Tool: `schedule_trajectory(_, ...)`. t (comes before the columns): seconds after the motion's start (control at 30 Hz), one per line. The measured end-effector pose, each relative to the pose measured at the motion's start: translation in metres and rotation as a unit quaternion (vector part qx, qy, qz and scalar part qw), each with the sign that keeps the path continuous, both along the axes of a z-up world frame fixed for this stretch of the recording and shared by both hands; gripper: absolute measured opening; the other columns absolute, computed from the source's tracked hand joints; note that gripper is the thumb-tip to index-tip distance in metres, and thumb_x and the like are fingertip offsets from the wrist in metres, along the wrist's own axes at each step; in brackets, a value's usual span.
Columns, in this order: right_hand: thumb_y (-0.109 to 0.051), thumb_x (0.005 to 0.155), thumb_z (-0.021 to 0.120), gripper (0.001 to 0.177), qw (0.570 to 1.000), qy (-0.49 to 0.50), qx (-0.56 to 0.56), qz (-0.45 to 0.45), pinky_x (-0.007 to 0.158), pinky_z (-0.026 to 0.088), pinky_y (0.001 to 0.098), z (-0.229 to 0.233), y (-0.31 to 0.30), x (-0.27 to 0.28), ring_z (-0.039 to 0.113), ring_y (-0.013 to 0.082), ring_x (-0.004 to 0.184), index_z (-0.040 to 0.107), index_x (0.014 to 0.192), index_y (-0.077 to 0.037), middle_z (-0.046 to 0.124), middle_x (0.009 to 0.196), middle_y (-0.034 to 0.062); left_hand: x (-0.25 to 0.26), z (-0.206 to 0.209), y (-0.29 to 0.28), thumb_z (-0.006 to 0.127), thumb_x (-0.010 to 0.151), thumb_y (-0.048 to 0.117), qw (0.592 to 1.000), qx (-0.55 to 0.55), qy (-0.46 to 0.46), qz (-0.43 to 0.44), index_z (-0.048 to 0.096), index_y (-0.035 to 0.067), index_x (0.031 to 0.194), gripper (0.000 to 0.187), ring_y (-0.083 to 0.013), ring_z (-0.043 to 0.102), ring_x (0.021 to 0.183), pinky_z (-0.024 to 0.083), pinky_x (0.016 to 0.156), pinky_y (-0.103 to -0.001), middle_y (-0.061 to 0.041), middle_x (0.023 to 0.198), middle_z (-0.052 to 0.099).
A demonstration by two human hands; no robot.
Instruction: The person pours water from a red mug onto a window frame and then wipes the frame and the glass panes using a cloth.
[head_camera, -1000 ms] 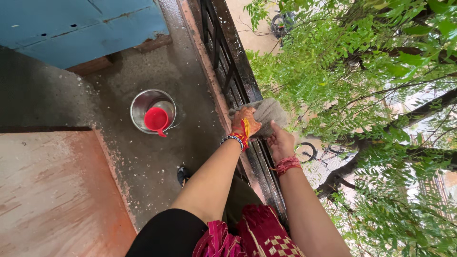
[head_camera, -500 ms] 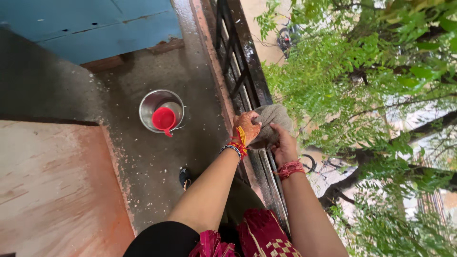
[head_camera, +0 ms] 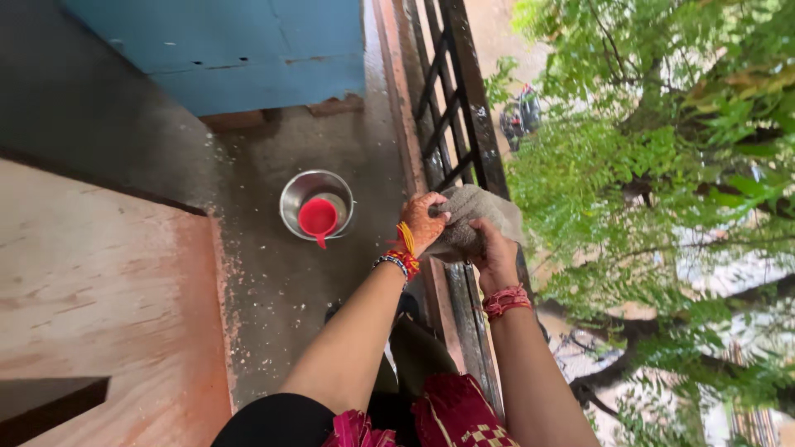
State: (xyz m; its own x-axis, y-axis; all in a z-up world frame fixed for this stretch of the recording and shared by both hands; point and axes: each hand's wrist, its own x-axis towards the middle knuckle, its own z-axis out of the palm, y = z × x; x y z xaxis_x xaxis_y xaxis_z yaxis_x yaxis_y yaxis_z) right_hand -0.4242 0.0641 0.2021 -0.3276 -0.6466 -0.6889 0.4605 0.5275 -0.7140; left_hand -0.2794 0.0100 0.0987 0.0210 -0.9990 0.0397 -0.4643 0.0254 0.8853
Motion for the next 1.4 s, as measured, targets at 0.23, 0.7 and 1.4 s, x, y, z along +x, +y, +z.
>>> schedule_trajectory(0.23,-0.019,0.074,0.079,0.032,0.997,-0.007,-0.062,0.046,0.065,0.059,0.0408,0.034,-0.02,0.057,0.07,0.022,0.074,0.069,0.098,0.001,0.072,0.091,0.0084,0.07,0.037,-0.002,0.083,0.076,0.02,0.997,-0.052,0.048,0.037,0.075,0.012,0.108,0.034,-0.0317,0.067,0.108,0.052,0.098,-0.041,-0.013,0.109,0.073)
schedule_trajectory(0.7,-0.021,0.077,0.075,0.034,0.972,-0.017,-0.168,0.164,0.061,0.057,0.0333,0.144,-0.028,0.193,0.072,0.0215,0.072,0.071,0.098,0.005,0.074,0.09,0.0113,0.257,0.122,0.026,0.076,0.076,-0.013,0.803,0.011,0.575,-0.156,0.03,0.015,0.163,0.103,-0.0216,0.07,0.096,0.061,0.088,-0.038,-0.011,0.175,0.011)
schedule_trajectory(1.4,-0.014,0.079,0.071,0.021,0.925,-0.038,-0.256,0.278,0.063,0.058,0.0306,0.257,-0.016,0.276,0.071,0.019,0.067,0.073,0.088,0.005,0.075,0.082,0.0112,0.352,0.206,0.026,0.08,0.079,0.005,0.829,-0.025,0.527,-0.186,0.032,0.007,0.16,0.094,-0.0229,0.071,0.11,0.06,0.097,-0.046,-0.011,0.157,0.045)
